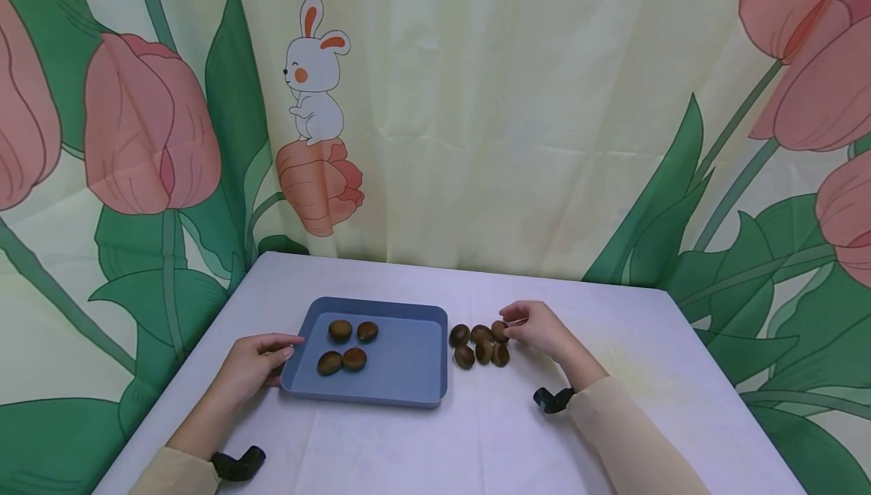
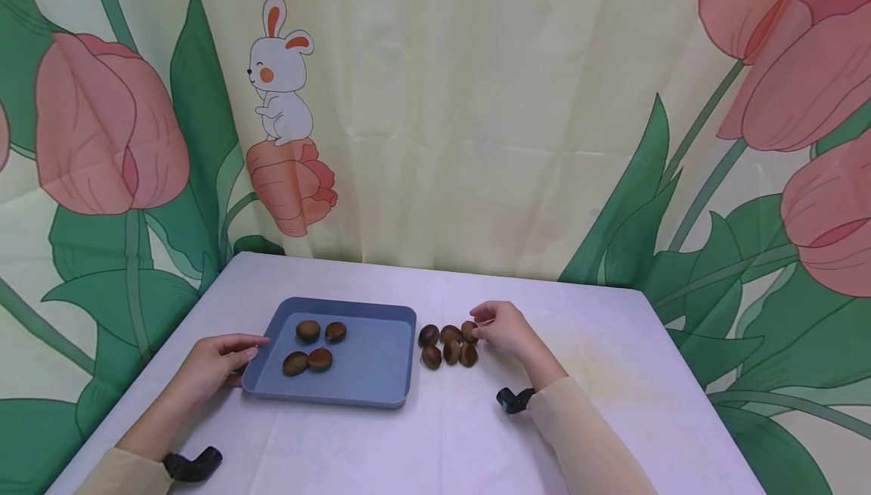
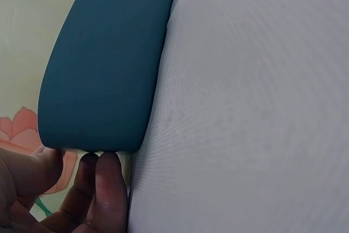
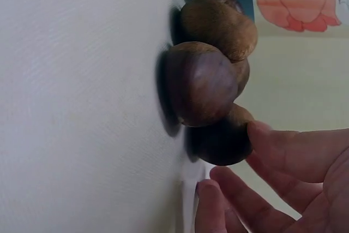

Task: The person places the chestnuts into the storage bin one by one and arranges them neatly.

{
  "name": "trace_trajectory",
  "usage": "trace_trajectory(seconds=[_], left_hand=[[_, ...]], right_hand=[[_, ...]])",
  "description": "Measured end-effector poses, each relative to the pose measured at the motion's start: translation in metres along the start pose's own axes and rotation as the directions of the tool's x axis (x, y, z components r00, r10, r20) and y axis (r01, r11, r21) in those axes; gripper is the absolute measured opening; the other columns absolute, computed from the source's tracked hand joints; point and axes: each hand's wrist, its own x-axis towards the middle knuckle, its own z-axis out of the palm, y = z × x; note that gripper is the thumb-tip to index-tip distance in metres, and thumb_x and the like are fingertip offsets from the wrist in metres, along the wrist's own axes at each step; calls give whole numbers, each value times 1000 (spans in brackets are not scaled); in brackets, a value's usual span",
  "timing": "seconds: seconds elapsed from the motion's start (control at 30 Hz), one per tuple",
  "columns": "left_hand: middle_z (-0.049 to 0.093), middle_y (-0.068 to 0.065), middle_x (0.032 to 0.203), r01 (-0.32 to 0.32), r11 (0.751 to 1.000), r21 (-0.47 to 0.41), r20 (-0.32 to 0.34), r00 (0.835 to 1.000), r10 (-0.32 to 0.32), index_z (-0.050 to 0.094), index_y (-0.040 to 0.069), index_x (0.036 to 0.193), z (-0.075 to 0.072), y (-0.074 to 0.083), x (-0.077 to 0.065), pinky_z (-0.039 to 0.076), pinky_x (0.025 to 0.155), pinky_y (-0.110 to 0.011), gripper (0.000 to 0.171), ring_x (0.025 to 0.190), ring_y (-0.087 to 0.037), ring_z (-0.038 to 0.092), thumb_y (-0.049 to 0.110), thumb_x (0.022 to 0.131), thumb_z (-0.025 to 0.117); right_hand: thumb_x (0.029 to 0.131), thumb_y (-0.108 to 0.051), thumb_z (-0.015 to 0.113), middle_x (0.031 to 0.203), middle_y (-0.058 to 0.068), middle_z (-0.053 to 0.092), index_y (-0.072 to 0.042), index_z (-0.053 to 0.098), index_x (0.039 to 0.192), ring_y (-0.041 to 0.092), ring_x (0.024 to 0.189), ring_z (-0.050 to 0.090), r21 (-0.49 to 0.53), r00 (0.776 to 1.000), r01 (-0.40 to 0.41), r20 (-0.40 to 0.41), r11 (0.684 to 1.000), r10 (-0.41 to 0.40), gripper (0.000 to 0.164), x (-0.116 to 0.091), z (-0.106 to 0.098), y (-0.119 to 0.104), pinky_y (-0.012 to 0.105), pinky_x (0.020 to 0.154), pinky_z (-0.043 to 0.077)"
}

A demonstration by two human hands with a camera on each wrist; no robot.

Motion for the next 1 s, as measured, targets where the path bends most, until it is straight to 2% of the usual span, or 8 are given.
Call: trace_trajectory(seconds=[0.13, 0.43, 0.77, 1.0], left_hand=[[56, -30, 155, 4, 1000, -2, -3, 1000, -4, 74, 4, 135, 1, 0, 0, 63, 69, -31, 31, 97, -15, 70, 7, 107, 61], [55, -30, 156, 26, 1000, -5, -6, 1000, -26, 74, 5, 136, 1, 1, 0, 63, 70, -30, 31, 98, -15, 69, 8, 108, 62], [55, -30, 156, 21, 1000, -6, -7, 1000, -21, 74, 5, 136, 1, 0, 0, 63, 70, -30, 31, 97, -15, 69, 7, 107, 62], [55, -30, 155, 25, 1000, -6, -6, 1000, -25, 74, 5, 136, 1, 0, 0, 63, 70, -29, 31, 96, -15, 69, 8, 107, 62]], right_hand=[[95, -7, 79, 128, 18, 74, -3, 73, 130, 23, 104, 71, -9, 1000, 4, 11, 1000, -4, 36, -1, 2, 1, 35, 85, 62], [94, -3, 78, 124, 16, 74, -2, 74, 128, 24, 106, 70, -2, 996, 81, 39, 997, -81, 34, 0, 7, 6, 33, 84, 62], [92, -2, 79, 122, 14, 75, -6, 76, 120, 25, 106, 71, 3, 995, 98, 2, 995, -98, 28, 0, 7, 9, 33, 85, 61], [92, -4, 80, 118, 13, 76, -7, 76, 120, 24, 104, 71, 3, 995, 95, -7, 995, -95, 29, 1, 8, 11, 33, 84, 61]])
